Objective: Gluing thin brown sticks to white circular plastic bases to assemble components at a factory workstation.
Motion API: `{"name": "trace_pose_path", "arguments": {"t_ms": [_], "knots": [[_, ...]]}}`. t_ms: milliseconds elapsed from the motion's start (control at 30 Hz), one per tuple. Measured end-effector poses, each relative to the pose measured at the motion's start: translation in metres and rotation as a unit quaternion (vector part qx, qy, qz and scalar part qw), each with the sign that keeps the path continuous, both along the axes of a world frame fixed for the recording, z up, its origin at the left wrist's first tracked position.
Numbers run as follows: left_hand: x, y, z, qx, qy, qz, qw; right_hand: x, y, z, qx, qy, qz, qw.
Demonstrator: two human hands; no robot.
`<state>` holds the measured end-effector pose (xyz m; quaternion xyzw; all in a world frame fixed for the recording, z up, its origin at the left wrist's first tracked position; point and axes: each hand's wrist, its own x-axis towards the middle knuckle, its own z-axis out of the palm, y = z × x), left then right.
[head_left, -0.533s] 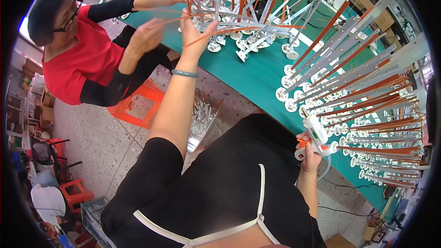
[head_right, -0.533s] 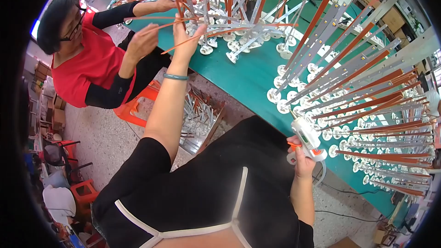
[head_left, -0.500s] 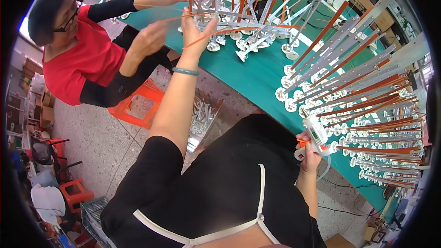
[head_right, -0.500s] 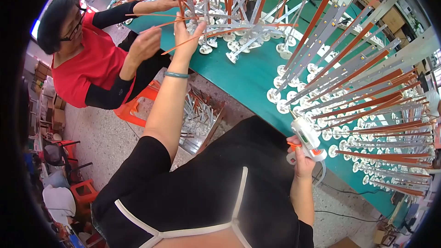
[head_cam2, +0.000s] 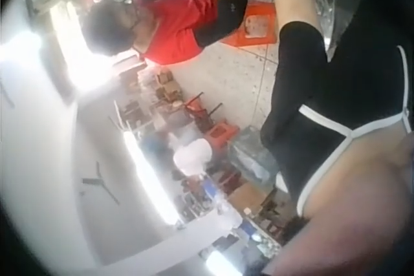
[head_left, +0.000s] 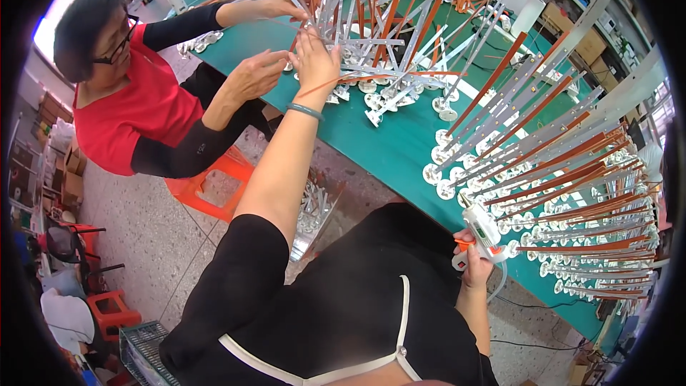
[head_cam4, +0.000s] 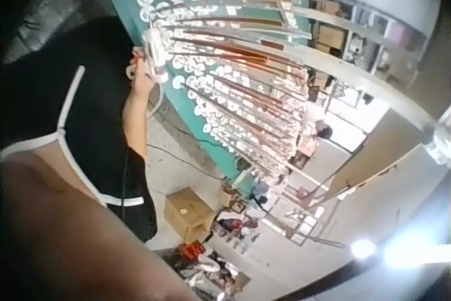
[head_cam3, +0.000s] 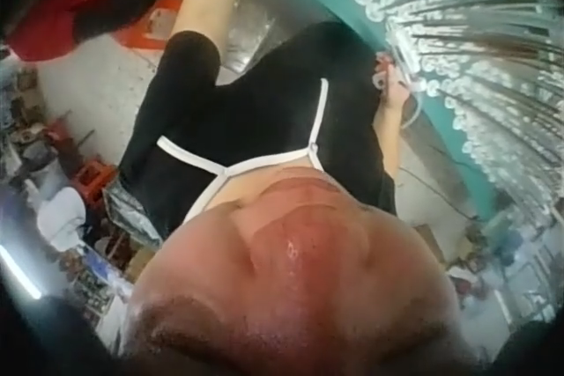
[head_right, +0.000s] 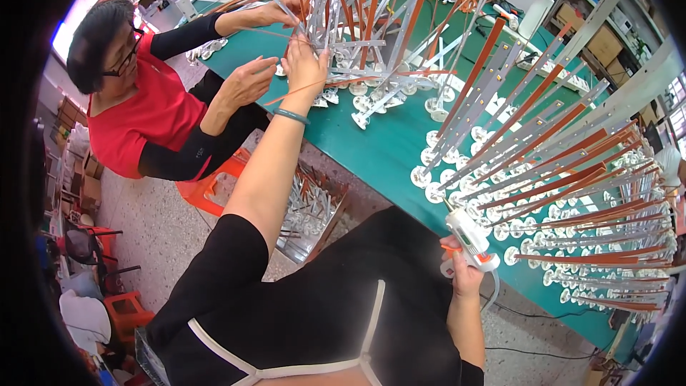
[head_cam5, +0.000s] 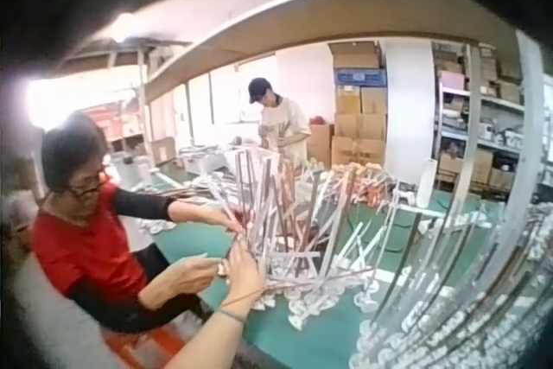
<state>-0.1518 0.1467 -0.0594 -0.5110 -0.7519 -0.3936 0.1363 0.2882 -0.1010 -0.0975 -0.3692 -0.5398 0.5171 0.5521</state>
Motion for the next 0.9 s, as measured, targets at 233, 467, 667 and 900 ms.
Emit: {"name": "trace_pose_path", "arguments": {"t_ms": [233, 467, 667, 900], "knots": [[0.006, 0.022, -0.001, 0.034, -0.013, -0.006, 0.999, -0.001, 0.001, 0.000, -0.001, 0.003, -0.003, 1.000], [0.014, 0.014, 0.015, -0.015, 0.001, 0.016, 1.000, -0.002, 0.000, 0.002, 0.000, 0.000, -0.002, 1.000], [0.020, 0.023, 0.028, 0.152, 0.074, -0.056, 0.984, -0.002, -0.003, 0.006, 0.000, -0.002, 0.001, 1.000], [0.025, 0.047, 0.044, 0.079, 0.141, -0.037, 0.986, -0.004, -0.003, 0.008, 0.003, -0.006, -0.005, 1.000]]}}
